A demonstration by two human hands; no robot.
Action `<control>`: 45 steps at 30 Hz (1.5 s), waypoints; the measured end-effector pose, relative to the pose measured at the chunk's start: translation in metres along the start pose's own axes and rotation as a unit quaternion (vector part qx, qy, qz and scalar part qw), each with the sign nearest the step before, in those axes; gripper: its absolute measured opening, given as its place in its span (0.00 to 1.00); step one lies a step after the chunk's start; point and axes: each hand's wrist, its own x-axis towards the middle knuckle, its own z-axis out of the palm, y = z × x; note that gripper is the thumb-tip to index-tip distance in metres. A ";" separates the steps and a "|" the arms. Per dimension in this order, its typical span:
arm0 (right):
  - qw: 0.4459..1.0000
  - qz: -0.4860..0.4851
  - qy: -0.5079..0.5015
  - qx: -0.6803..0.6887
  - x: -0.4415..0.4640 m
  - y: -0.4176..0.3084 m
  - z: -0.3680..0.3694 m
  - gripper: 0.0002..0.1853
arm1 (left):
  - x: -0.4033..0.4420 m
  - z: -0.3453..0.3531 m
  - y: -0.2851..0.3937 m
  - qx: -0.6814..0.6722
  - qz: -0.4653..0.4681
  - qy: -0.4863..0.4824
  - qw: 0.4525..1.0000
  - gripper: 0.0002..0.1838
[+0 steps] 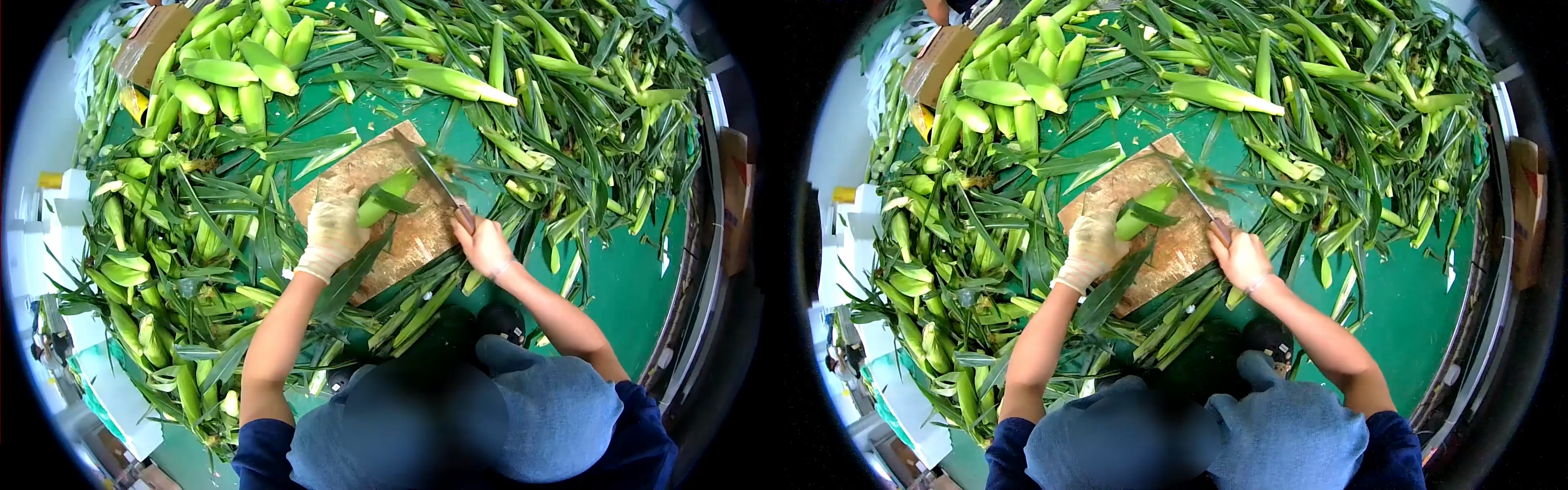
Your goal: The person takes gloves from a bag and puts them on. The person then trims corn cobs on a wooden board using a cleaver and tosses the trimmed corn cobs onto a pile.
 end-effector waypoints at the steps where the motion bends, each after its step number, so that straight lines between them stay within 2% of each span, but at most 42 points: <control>1: 0.998 0.046 -0.039 -0.035 -0.005 0.001 -0.005 0.25 | -0.006 -0.002 -0.005 -0.026 0.024 0.043 0.998 0.32; 2: 0.997 0.068 -0.019 -0.038 -0.001 0.005 -0.011 0.24 | -0.011 0.000 -0.012 -0.026 0.021 0.049 0.998 0.32; 3: 0.995 0.090 0.000 -0.042 0.002 0.009 -0.018 0.23 | -0.021 0.005 -0.024 -0.158 -0.058 -0.009 0.986 0.34; 4: 0.995 0.094 0.027 -0.037 0.007 0.010 -0.024 0.23 | -0.021 -0.005 -0.023 -0.285 -0.096 -0.042 0.953 0.33; 6: 0.994 0.069 0.081 -0.017 0.016 0.014 -0.030 0.23 | -0.024 -0.025 -0.020 -0.520 -0.196 -0.075 0.828 0.31; 7: 0.994 0.039 0.107 -0.002 0.020 0.016 -0.030 0.22 | -0.011 -0.023 -0.024 -0.629 -0.251 -0.047 0.734 0.27; 8: 0.993 0.036 0.099 0.048 0.022 0.003 -0.028 0.21 | 0.004 -0.019 -0.033 -0.687 -0.254 0.003 0.681 0.24; 9: 0.990 0.034 0.092 0.098 0.025 -0.010 -0.026 0.20 | 0.036 -0.018 -0.046 -0.739 -0.224 0.068 0.632 0.21; 10: 0.984 0.077 0.053 0.154 0.022 -0.017 -0.025 0.19 | 0.071 -0.018 -0.065 -0.782 -0.186 0.130 0.580 0.19; 12: 0.966 0.148 -0.008 0.211 0.016 -0.022 -0.023 0.17 | 0.143 -0.048 -0.113 -0.831 -0.129 0.228 0.491 0.15; 13: 0.960 0.174 -0.034 0.215 0.014 -0.021 -0.022 0.16 | 0.169 -0.071 -0.136 -0.838 -0.123 0.255 0.467 0.17; 14: 0.969 0.152 -0.037 0.192 0.011 -0.010 -0.021 0.17 | 0.185 -0.100 -0.148 -0.828 -0.192 0.295 0.437 0.20; 15: 0.976 0.130 -0.039 0.168 0.009 0.001 -0.019 0.18 | 0.197 -0.113 -0.162 -0.793 -0.160 0.360 0.465 0.23; 16: 0.981 0.118 -0.033 0.153 0.005 0.010 -0.018 0.18 | 0.193 -0.117 -0.186 -0.743 -0.090 0.355 0.560 0.24; 17: 0.985 0.105 -0.027 0.137 0.000 0.019 -0.016 0.18 | 0.170 -0.119 -0.193 -0.674 -0.083 0.367 0.636 0.24; 19: 0.976 0.128 -0.024 0.176 -0.010 0.030 -0.015 0.15 | 0.087 -0.116 -0.191 -0.453 -0.155 0.414 0.774 0.22; 20: 0.970 0.148 -0.023 0.193 -0.015 0.032 -0.016 0.11 | 0.042 -0.110 -0.195 -0.331 -0.215 0.436 0.809 0.21; 22: 0.949 0.206 -0.025 0.236 -0.024 0.029 -0.018 0.07 | -0.042 -0.089 -0.212 -0.147 -0.352 0.428 0.820 0.20; 23: 0.944 0.221 -0.028 0.244 -0.025 0.028 -0.019 0.10 | -0.077 -0.077 -0.225 -0.100 -0.407 0.384 0.823 0.20; 24: 0.944 0.223 -0.030 0.240 -0.026 0.031 -0.019 0.12 | -0.127 -0.040 -0.264 -0.040 -0.405 0.358 0.841 0.20; 25: 0.945 0.225 -0.033 0.235 -0.027 0.033 -0.019 0.15 | -0.138 -0.040 -0.271 -0.011 -0.425 0.259 0.867 0.23; 27: 0.954 0.199 -0.032 0.221 -0.025 0.048 -0.015 0.07 | -0.158 -0.044 -0.280 0.055 -0.419 0.057 0.905 0.31; 28: 0.959 0.191 -0.038 0.205 -0.023 0.054 -0.019 0.07 | -0.148 -0.054 -0.272 0.083 -0.410 -0.025 0.908 0.33; 29: 0.958 0.196 -0.033 0.206 -0.020 0.045 -0.021 0.11 | -0.138 -0.064 -0.265 0.110 -0.391 -0.105 0.908 0.35; 30: 0.954 0.212 -0.032 0.211 -0.020 0.040 -0.023 0.11 | -0.128 -0.071 -0.260 0.159 -0.357 -0.167 0.905 0.29; 32: 0.956 0.204 -0.027 0.208 -0.024 0.046 -0.023 0.12 | -0.116 -0.068 -0.243 0.235 -0.298 -0.148 0.913 0.23; 33: 0.962 0.185 -0.020 0.198 -0.030 0.057 -0.022 0.13 | -0.119 -0.069 -0.234 0.252 -0.223 -0.096 0.937 0.21; 34: 0.976 0.143 -0.004 0.166 -0.036 0.074 -0.018 0.13 | -0.110 -0.081 -0.210 0.248 -0.191 -0.090 0.945 0.22; 35: 0.977 0.140 -0.004 0.161 -0.043 0.069 -0.015 0.12 | -0.099 -0.086 -0.185 0.189 -0.178 -0.015 0.965 0.22; 36: 0.978 0.142 -0.007 0.150 -0.052 0.063 -0.015 0.12 | -0.083 -0.099 -0.146 0.166 -0.112 0.039 0.979 0.21; 38: 0.969 0.177 -0.012 0.174 -0.054 0.076 -0.007 0.12 | -0.048 -0.094 -0.087 0.098 -0.048 0.103 0.989 0.23; 42: 0.938 0.247 0.012 0.242 -0.059 0.062 0.003 0.13 | 0.033 -0.020 -0.006 0.009 -0.045 0.164 0.985 0.27; 45: 0.933 0.246 0.050 0.259 -0.068 0.055 -0.006 0.14 | 0.038 0.014 0.022 -0.047 -0.059 0.166 0.983 0.31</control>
